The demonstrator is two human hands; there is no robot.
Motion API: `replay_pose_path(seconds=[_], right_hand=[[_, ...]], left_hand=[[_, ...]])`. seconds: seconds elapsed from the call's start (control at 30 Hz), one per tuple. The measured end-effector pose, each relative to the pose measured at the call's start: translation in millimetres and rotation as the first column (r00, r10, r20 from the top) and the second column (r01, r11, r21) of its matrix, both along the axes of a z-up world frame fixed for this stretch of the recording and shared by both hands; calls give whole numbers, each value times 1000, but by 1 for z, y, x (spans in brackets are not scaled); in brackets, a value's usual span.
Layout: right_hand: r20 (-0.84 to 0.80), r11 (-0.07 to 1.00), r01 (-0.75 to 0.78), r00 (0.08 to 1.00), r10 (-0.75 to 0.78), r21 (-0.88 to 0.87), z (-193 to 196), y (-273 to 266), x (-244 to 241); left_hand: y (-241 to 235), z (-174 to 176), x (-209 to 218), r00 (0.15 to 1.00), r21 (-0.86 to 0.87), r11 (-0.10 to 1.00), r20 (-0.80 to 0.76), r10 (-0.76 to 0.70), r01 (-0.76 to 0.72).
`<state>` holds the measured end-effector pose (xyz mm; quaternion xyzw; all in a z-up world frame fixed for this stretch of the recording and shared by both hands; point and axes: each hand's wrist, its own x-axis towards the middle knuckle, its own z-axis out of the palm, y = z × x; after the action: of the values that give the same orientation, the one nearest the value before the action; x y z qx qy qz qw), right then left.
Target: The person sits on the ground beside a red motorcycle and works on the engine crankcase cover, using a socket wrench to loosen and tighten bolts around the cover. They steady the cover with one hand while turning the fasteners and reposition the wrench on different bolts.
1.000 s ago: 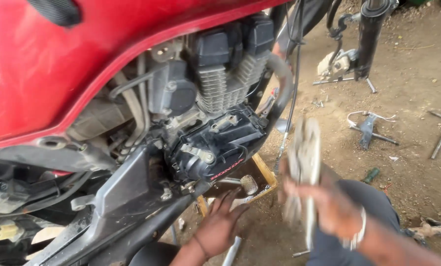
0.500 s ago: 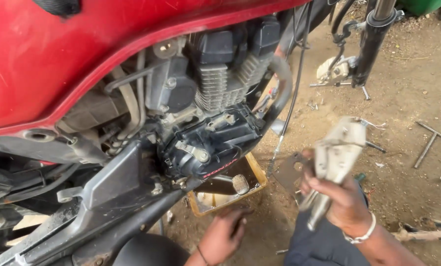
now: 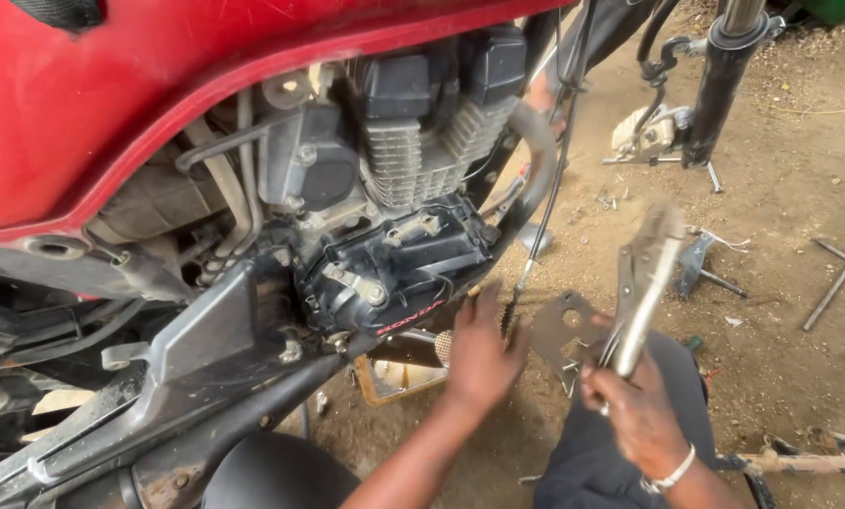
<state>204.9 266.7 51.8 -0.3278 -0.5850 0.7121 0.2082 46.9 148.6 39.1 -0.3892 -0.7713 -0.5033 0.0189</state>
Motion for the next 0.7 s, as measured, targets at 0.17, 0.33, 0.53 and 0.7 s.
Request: replay_pose_path(seconds=[0.17, 0.33, 0.53, 0.7], right_hand=[[316, 965, -2, 945, -83, 262, 11, 85, -5], [631, 517, -495, 767, -118, 698, -15, 152, -1], [534, 308, -477, 834, -139, 824, -60, 129, -20], [319, 326, -288, 947, -45, 900, -90, 149, -35]], left_hand=[[57, -23, -3, 939, -291, 955, 341, 40, 65], [20, 25, 28, 658, 241, 948, 682, -319, 210], [23, 13, 12, -16, 712, 695, 697, -717, -103], [72, -33, 16, -70, 547, 743, 786, -614, -385]])
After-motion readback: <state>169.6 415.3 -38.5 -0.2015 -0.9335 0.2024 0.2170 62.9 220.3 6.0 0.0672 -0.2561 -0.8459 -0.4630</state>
